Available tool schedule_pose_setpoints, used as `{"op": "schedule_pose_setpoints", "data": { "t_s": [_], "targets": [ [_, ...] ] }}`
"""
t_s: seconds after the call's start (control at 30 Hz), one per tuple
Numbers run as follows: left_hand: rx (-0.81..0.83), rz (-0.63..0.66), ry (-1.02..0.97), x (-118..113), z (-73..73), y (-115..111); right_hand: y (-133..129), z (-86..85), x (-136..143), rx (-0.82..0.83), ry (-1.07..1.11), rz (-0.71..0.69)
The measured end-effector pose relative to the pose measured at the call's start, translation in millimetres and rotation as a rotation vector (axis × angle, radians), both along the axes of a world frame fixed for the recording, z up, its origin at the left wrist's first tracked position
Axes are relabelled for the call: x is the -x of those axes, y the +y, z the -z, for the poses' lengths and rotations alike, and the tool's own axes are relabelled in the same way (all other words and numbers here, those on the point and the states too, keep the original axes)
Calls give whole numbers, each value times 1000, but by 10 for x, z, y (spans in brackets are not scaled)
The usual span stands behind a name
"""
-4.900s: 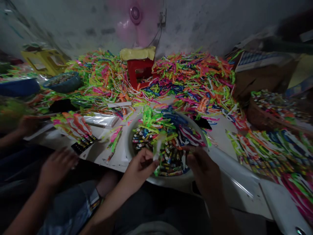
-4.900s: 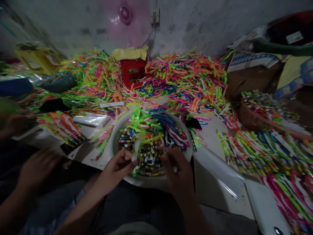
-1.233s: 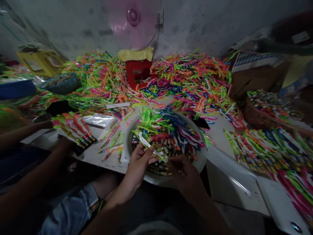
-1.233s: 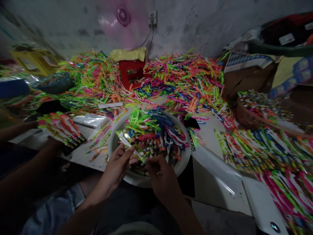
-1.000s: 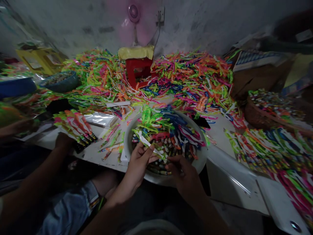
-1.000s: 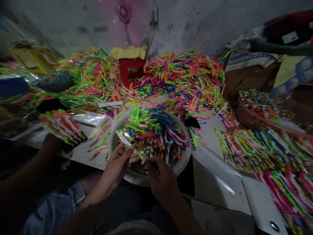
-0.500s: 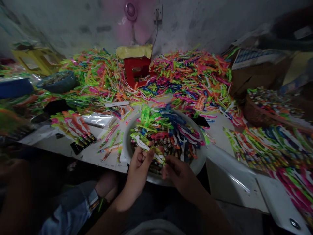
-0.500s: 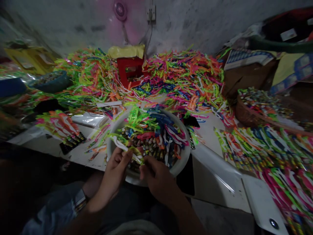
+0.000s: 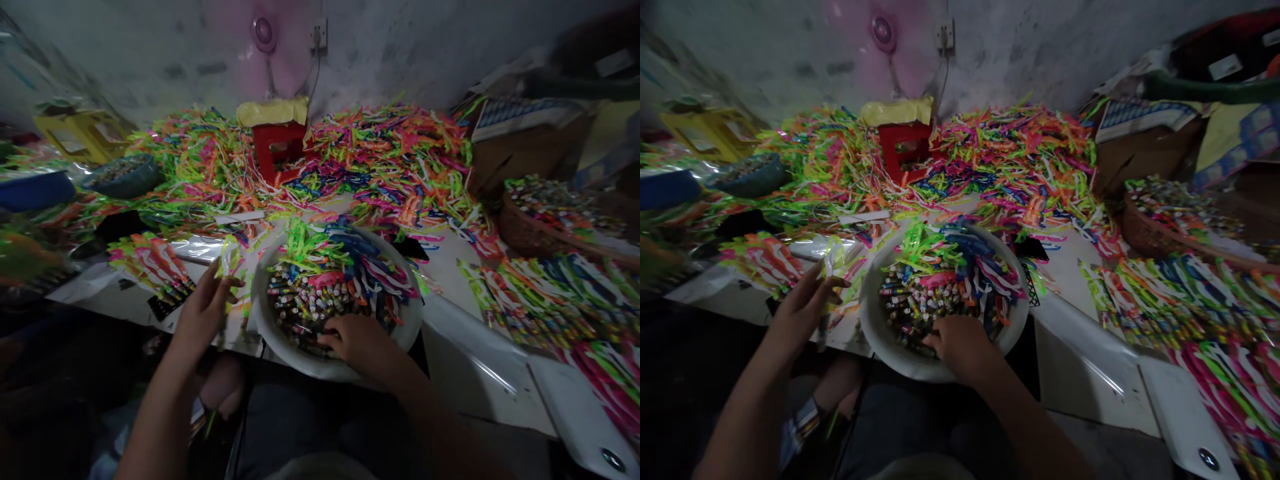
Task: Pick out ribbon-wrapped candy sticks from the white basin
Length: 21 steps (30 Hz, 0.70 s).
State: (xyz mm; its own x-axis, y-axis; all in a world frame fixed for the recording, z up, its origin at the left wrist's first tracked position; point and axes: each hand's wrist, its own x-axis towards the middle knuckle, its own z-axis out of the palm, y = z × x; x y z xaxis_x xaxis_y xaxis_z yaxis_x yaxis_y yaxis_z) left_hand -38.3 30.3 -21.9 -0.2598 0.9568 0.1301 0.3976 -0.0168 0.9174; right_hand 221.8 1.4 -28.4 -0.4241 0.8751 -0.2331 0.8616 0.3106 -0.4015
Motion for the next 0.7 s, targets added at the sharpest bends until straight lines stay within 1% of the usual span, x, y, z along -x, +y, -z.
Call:
{"op": "schedule_pose_setpoints", "data": {
  "t_s": [0.07,0.1,0.13,0.17,0.2,0.23,0.3,0.37,0.4,0.43,0.5,0.57,0.7],
  "targets": [
    [77,-47,335,271,74,176,69,-18,4,34,-101,-39],
    [98,-74,495,357,110,249,85,-25,20,41,-117,-54],
    [86,-92,629,402,140,312,92,-32,40,45,-126,-65],
    [39,-90,727,403,161,366,94,-40,63,51,-142,-75],
    [-37,-58,786,361,170,414,94,-49,83,56,-157,-86],
    [-127,4,816,282,169,460,93,-60,100,61,-170,-96],
    [-267,213,845,46,142,555,99,-82,122,69,-194,-116],
    [-313,434,912,-227,105,664,112,-101,134,82,-227,-127],
    [-304,507,969,-354,90,722,119,-108,140,88,-247,-128],
    [-281,551,1027,-464,80,779,126,-113,147,91,-266,-125],
    [-226,558,1117,-625,77,874,133,-118,164,91,-300,-115],
    [-186,529,1162,-710,91,930,133,-114,180,85,-320,-107],
    [-207,519,1170,-734,86,932,122,-90,196,56,-335,-67]
  ]
}}
